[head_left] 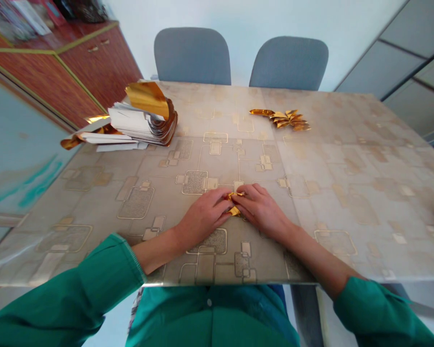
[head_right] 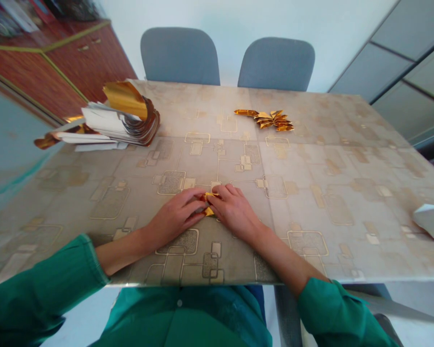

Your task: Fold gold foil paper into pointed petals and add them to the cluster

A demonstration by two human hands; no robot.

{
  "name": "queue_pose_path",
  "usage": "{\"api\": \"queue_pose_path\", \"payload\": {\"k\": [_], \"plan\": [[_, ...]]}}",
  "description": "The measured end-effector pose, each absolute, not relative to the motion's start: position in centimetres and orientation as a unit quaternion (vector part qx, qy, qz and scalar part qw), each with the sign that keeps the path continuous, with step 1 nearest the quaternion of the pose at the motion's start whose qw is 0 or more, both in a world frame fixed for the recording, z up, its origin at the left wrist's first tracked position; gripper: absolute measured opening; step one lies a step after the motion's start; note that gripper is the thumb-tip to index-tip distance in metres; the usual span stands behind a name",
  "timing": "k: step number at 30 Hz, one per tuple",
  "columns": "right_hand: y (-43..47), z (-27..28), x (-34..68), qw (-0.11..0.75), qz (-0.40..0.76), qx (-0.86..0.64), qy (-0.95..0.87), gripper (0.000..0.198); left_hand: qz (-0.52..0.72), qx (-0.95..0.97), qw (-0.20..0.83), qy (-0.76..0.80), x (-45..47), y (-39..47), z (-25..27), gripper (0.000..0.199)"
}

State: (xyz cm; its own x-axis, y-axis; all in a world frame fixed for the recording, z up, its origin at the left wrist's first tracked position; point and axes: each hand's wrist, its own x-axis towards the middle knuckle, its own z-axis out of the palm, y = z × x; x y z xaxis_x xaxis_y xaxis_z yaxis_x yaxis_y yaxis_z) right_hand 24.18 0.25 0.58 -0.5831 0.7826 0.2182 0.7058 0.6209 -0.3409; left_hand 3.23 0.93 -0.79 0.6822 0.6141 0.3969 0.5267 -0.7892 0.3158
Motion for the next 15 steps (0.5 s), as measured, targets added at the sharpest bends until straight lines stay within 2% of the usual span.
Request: {"api": "queue_pose_path", "payload": {"k": [6,15], "plan": [[0.22,0.39,24.18,0.154,0.059,-0.402,-0.901,0.021,0.235,0.924,0.039,0.299,3.3,0.91,-0.87,0.014],[0.72,0.8,23.98,0.176,0.096,-0.428,-0.881,0.021,0.219,0.931,0.013,0.292,3.58,0.87,-1.11,0.02]]}}
